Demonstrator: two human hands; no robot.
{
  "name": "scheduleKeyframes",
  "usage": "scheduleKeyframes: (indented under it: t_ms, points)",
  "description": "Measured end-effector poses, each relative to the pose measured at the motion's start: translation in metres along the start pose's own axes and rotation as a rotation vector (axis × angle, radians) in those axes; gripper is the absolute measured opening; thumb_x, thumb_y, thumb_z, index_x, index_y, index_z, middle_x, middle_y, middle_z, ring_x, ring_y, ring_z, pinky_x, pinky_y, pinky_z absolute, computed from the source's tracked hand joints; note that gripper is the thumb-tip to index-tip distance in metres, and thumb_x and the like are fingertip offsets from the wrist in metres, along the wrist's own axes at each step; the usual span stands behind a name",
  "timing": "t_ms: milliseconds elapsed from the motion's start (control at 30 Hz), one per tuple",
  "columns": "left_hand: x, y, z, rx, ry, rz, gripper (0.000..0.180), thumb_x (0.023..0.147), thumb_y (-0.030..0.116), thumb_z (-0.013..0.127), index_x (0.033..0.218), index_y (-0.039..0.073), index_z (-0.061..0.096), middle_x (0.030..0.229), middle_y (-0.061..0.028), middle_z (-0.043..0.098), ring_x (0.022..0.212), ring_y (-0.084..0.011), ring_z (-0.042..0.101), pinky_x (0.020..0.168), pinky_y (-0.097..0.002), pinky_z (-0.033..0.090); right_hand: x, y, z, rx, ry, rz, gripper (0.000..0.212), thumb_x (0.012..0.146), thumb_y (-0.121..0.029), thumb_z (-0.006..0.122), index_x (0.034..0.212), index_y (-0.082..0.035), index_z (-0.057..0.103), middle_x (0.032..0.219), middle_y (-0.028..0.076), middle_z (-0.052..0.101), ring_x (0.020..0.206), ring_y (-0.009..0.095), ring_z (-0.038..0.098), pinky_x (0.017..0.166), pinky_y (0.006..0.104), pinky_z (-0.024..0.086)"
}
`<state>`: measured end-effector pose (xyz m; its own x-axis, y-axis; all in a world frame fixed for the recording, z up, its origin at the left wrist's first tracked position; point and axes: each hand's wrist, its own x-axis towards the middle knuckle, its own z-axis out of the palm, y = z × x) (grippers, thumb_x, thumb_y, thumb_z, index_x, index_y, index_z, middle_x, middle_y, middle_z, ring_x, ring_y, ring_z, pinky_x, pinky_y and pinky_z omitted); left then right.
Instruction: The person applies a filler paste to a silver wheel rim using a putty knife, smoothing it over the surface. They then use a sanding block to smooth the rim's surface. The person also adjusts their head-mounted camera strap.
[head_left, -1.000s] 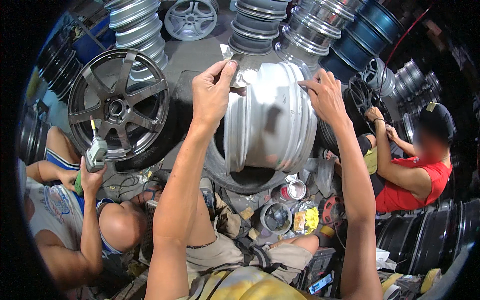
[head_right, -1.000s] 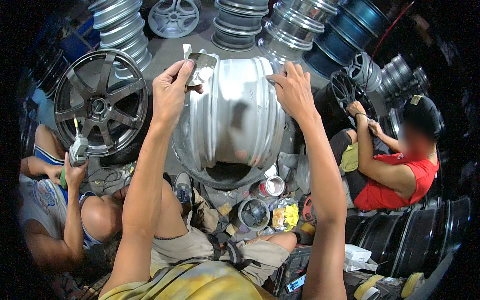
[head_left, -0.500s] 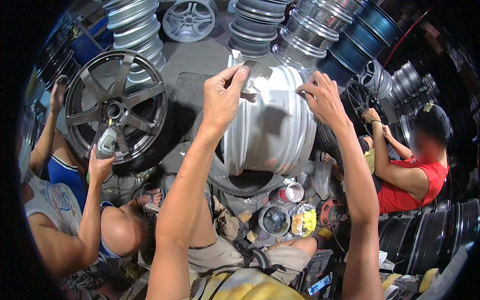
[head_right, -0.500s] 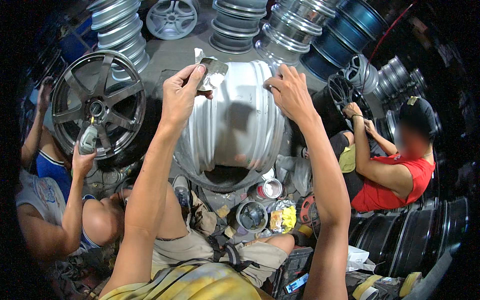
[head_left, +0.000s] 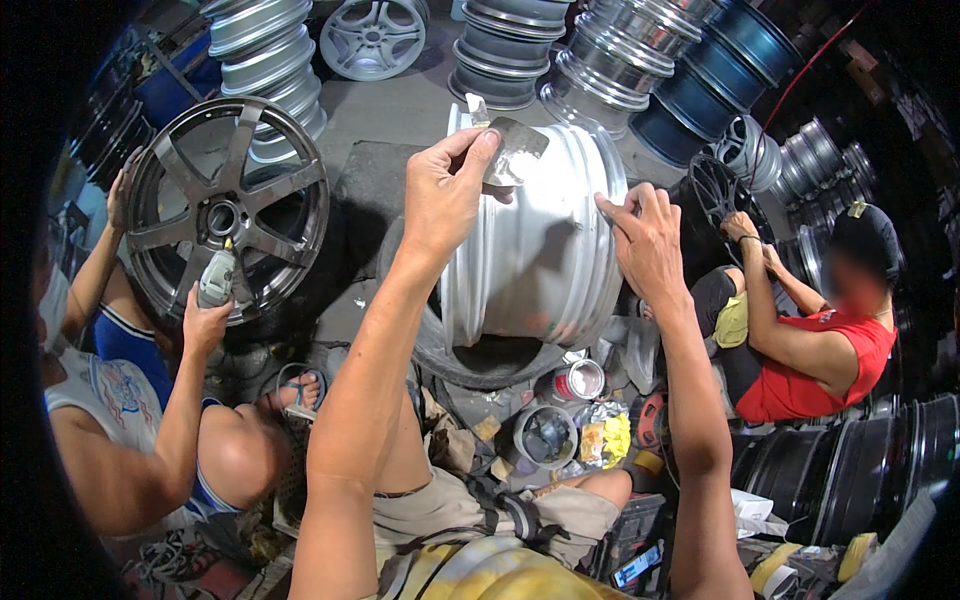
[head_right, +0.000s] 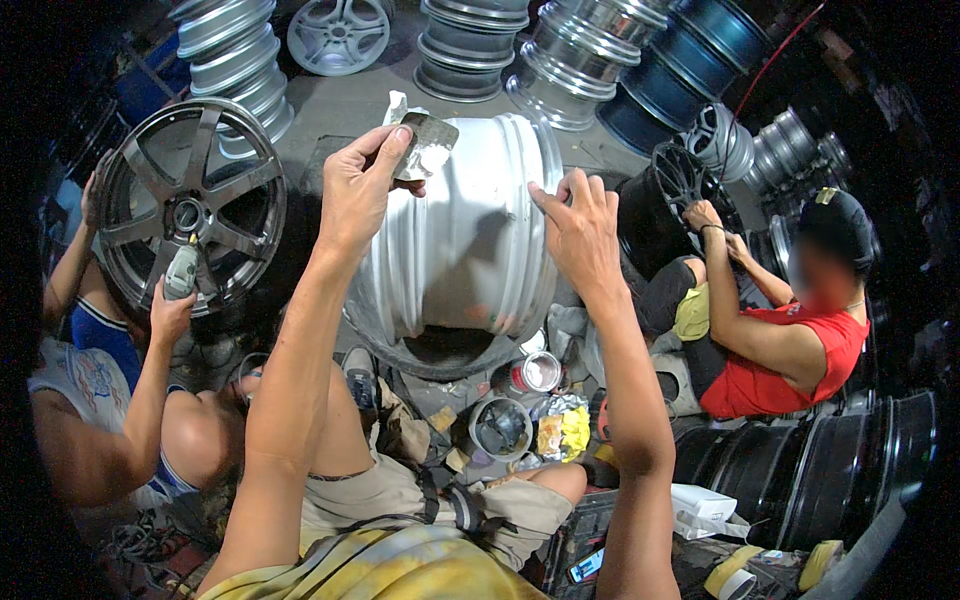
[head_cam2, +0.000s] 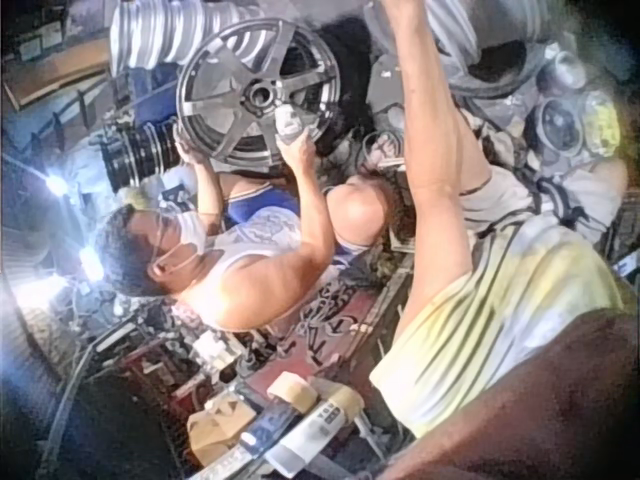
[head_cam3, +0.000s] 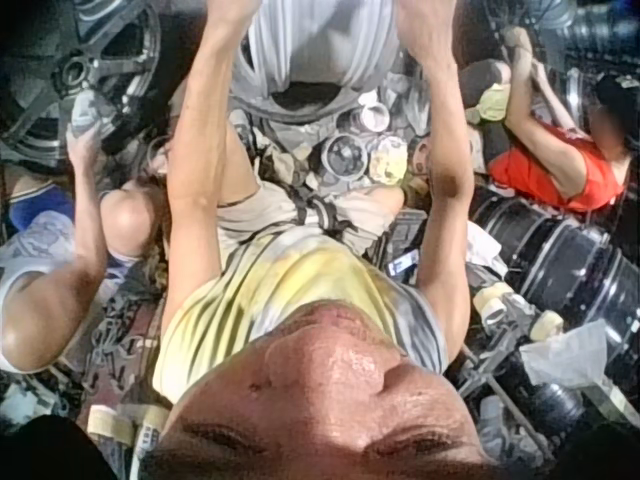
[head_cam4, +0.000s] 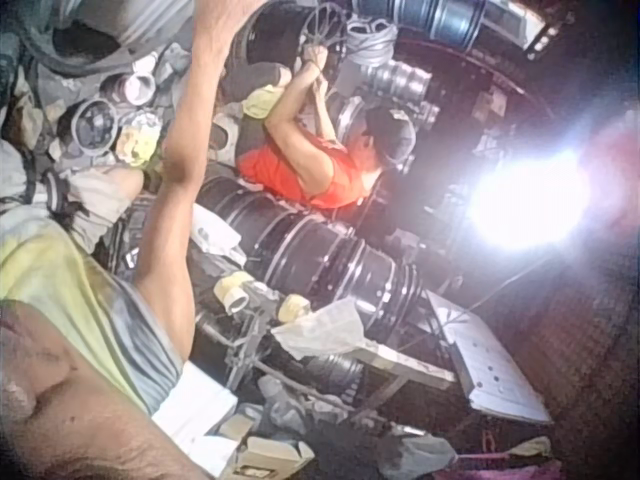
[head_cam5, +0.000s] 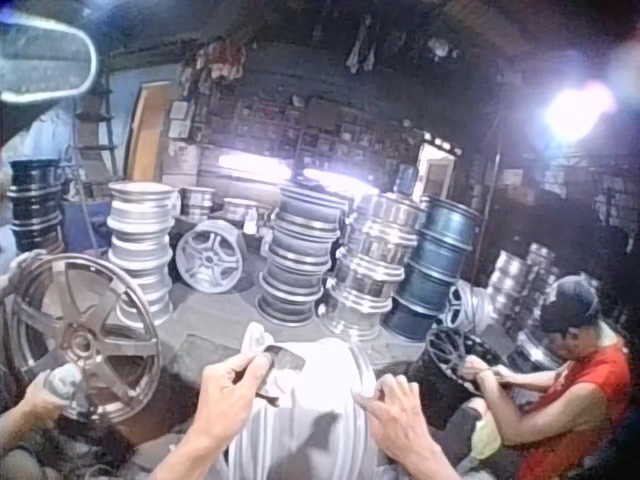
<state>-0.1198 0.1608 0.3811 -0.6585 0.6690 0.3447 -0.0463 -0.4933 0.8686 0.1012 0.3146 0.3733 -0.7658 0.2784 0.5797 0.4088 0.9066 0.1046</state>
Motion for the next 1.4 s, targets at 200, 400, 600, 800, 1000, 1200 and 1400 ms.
scheduleKeyframes:
  t_ms: [200, 400, 600, 800, 1000, 1200, 1400]
  points:
    - [-0.003, 0.003, 0.008, 0.008, -0.028, -0.024, 0.031, 0.102, 0.022, 0.065, 0.113, -0.007, 0.071, 0.085, -0.0063, 0.07, 0.069, -0.0109, 0.065, 0.061, -0.0282, 0.057, 0.01, 0.004, -0.004, -0.068, 0.017, -0.045, 0.031, 0.083, -0.01, 0.07, 0.112, -0.018, 0.078, 0.095, 0.005, 0.05, 0.093, 0.023, 0.05, 0.079, 0.0379, 0.037]
    - [-0.003, -0.004, 0.013, -0.011, -0.029, -0.011, 0.029, 0.102, 0.02, 0.065, 0.111, -0.006, 0.072, 0.087, -0.0063, 0.07, 0.07, -0.0106, 0.064, 0.059, -0.0282, 0.057, 0.017, 0.004, -0.006, -0.109, -0.022, -0.114, 0.031, 0.082, -0.013, 0.071, 0.111, -0.021, 0.078, 0.095, 0.005, 0.05, 0.094, 0.023, 0.05, 0.081, 0.0384, 0.038]
    - [-0.005, -0.002, 0.019, 0.005, -0.063, -0.005, 0.029, 0.102, 0.021, 0.064, 0.113, -0.006, 0.072, 0.087, -0.0059, 0.071, 0.07, -0.0101, 0.064, 0.059, -0.0277, 0.057, 0.014, 0.003, -0.003, -0.081, -0.013, -0.088, 0.03, 0.083, -0.013, 0.069, 0.11, -0.022, 0.078, 0.096, 0.005, 0.05, 0.095, 0.023, 0.05, 0.082, 0.038, 0.039]
    - [-0.005, -0.009, 0.026, -0.03, -0.058, -0.014, 0.029, 0.102, 0.021, 0.064, 0.112, -0.005, 0.073, 0.086, -0.0047, 0.071, 0.068, -0.0093, 0.063, 0.059, -0.0265, 0.055, 0.016, 0.01, 0.003, -0.032, 0.023, -0.012, 0.027, 0.084, -0.012, 0.069, 0.108, -0.019, 0.079, 0.095, 0.005, 0.05, 0.094, 0.024, 0.051, 0.08, 0.0379, 0.038]
    - [-0.006, -0.005, 0.02, 0.085, -0.107, 0.018, 0.029, 0.102, 0.02, 0.065, 0.114, -0.005, 0.073, 0.085, -0.0045, 0.07, 0.067, -0.0084, 0.062, 0.057, -0.026, 0.053, 0.0, -0.01, -0.024, 0.152, 0.065, 0.058, 0.031, 0.081, -0.004, 0.066, 0.106, -0.018, 0.079, 0.093, 0.006, 0.05, 0.092, 0.024, 0.05, 0.08, 0.0369, 0.038]
    - [-0.009, -0.003, 0.024, 0.074, -0.176, -0.004, 0.03, 0.101, 0.02, 0.067, 0.117, -0.005, 0.072, 0.085, -0.0047, 0.071, 0.066, -0.0081, 0.061, 0.056, -0.0253, 0.053, 0.018, -0.038, -0.063, 0.325, 0.176, -0.054, 0.037, 0.077, -0.002, 0.069, 0.109, -0.02, 0.078, 0.092, 0.005, 0.05, 0.089, 0.023, 0.05, 0.08, 0.0354, 0.039]
    - [-0.01, -0.006, 0.027, 0.042, -0.213, 0.01, 0.027, 0.102, 0.017, 0.064, 0.114, -0.006, 0.072, 0.086, -0.006, 0.073, 0.063, -0.0085, 0.062, 0.053, -0.0247, 0.052, 0.025, -0.045, -0.06, 0.285, 0.114, -0.144, 0.047, 0.074, -0.003, 0.071, 0.115, -0.024, 0.077, 0.093, 0.004, 0.049, 0.09, 0.023, 0.05, 0.082, 0.0372, 0.04]
